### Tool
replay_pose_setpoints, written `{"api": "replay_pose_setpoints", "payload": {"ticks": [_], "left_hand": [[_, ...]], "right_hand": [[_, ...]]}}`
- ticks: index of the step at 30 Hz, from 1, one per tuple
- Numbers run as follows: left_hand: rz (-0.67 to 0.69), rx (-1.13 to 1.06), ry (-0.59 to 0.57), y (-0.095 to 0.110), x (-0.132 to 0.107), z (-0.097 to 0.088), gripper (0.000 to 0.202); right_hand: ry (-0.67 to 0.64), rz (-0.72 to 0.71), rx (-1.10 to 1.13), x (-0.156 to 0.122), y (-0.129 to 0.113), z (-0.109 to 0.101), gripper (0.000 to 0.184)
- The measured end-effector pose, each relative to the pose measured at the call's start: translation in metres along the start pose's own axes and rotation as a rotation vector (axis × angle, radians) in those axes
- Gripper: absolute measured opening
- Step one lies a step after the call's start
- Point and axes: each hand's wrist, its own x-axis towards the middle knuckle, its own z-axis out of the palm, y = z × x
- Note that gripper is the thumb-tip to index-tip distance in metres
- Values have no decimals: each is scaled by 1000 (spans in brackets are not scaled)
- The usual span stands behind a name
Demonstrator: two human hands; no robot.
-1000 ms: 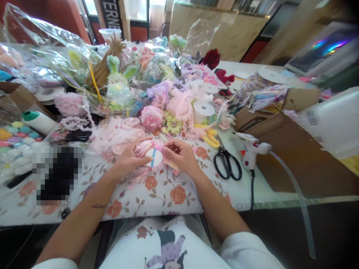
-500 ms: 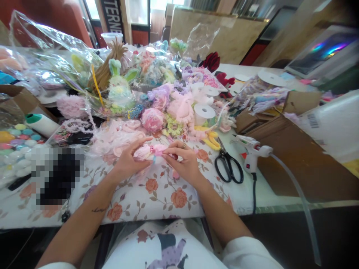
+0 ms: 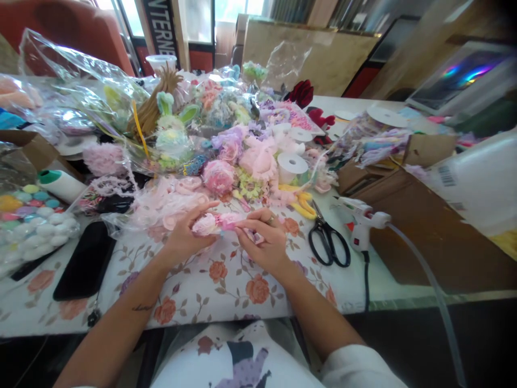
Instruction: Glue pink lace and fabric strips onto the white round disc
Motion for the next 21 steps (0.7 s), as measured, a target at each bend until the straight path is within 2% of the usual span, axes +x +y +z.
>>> {"api": "replay_pose_setpoints", "payload": {"ticks": [6, 12, 18, 21], "left_hand": [[-11, 38, -61, 1, 0, 0, 64], [-74, -12, -80, -2, 0, 1, 67], [-61, -25, -100, -1, 1, 0, 66], [-64, -51, -75, 0, 1, -1, 68]], "right_hand": [[-55, -21, 27, 0, 3, 5, 7], [-116, 174, 97, -4, 9, 12, 9], [-145, 293, 175, -1, 10, 11, 9], [-83, 354, 233, 1, 8, 7, 13]]}}
